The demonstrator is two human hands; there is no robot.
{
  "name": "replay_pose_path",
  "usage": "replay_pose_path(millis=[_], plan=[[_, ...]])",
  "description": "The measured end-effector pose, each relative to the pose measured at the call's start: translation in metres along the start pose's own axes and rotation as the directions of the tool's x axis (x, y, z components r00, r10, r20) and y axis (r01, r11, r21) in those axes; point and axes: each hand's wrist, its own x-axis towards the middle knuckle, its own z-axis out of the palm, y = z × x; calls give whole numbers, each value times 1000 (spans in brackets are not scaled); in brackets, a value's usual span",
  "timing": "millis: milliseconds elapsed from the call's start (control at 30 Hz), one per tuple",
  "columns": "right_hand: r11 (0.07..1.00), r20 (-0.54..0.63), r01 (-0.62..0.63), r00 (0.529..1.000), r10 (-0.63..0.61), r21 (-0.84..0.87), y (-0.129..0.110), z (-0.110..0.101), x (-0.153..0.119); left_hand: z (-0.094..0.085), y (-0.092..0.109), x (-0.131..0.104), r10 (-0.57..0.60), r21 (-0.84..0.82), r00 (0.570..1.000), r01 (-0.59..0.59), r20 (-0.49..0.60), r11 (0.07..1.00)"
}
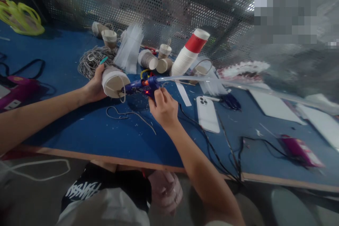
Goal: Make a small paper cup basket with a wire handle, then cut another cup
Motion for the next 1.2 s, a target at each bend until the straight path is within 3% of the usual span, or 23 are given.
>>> replay_pose_path(millis=[400, 667, 933, 1200], plan=[[992, -90, -108, 991, 101, -68, 1, 0, -2, 2, 3, -1, -16, -3, 999, 16, -42, 1000], [983, 40, -144, 988, 150, -118, 1, 0, -4, 6, 6, -3, -6, 4, 998, 7, -69, 1000], [999, -19, -23, 1000, 23, -22, 1, -3, 2, 8, 6, -4, -26, -6, 995, 26, -94, 1000], [1000, 2, -12, 1000, 12, 10, 3, -3, -1, 9, 8, -4, -50, -22, 997, 49, -53, 999]])
